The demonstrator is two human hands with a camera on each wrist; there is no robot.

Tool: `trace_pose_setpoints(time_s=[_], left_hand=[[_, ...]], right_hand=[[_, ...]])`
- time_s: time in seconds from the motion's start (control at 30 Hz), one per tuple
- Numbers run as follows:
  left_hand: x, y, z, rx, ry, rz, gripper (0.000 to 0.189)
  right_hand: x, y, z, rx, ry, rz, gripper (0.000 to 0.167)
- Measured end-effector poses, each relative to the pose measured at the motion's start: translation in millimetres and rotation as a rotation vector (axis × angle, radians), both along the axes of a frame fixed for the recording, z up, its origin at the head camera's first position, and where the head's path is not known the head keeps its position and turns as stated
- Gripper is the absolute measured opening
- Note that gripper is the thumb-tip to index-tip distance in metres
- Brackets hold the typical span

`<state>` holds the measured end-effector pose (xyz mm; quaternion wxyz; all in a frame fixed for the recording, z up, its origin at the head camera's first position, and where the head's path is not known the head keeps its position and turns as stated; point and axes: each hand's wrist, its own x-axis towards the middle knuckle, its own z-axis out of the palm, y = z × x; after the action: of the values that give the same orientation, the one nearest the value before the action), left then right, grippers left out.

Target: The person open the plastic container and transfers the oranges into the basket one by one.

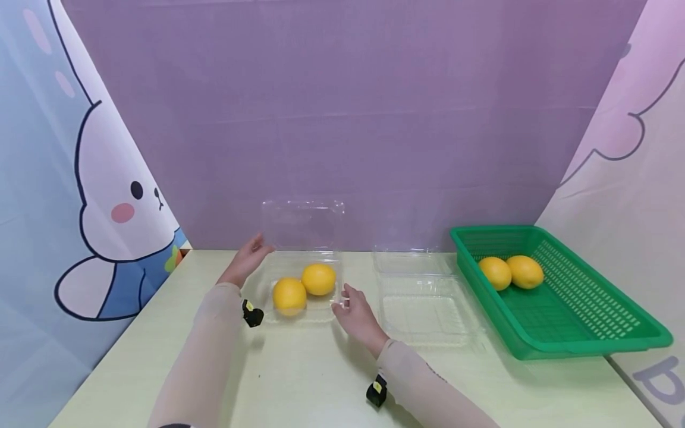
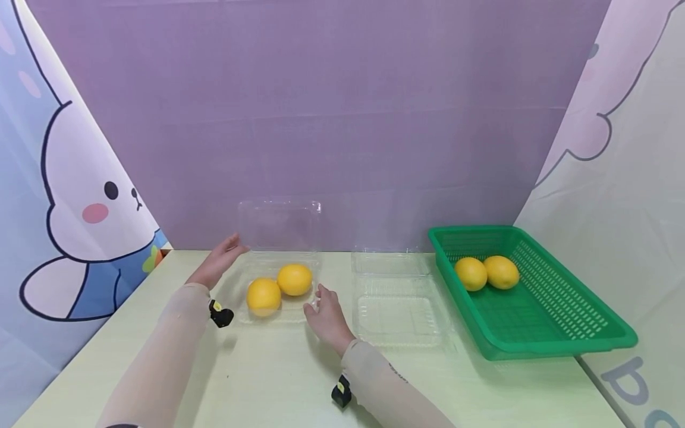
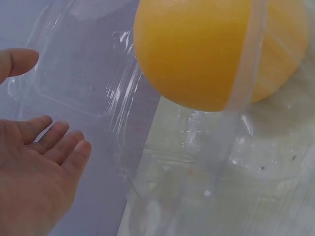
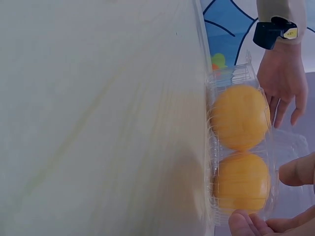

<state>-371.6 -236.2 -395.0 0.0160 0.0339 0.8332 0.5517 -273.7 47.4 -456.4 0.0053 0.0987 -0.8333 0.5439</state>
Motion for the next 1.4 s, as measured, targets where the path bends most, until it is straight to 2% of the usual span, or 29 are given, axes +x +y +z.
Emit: trace_pose_setpoints(time_s=[0.2,0.4,0.8,1.13,1.4], left_hand=[[-0.8,-2.5,-3.6,-0.010,-0.029,-0.032,0.088],[-2.7,-3.7,-6.3,-0.034,-0.052,-0.034,0.087],[3.7,-6.4,-1.8,-0.081,-0.105,-0.079,0.076],[20.1,-12.8,-1.3,-0.049,-0.246,-0.118,0.079],[28.5,-17.4,-3.9,-0.099,-0.267,-0.123,0.070]], right_hand=[[-0.9,-0.2,-1.2,-0.005,0.000,-0.001,0.064],[-1.3,-0.5,-1.4,-0.003,0.004,-0.004,0.064],[0.4,-0.1,0.0,-0.009,0.007,-0.001,0.063],[0.0,0.0,-0.7,-0.005,0.012,0.000,0.062],[-0.9,-0.2,-1.1,-0.003,0.002,-0.007,0.063]])
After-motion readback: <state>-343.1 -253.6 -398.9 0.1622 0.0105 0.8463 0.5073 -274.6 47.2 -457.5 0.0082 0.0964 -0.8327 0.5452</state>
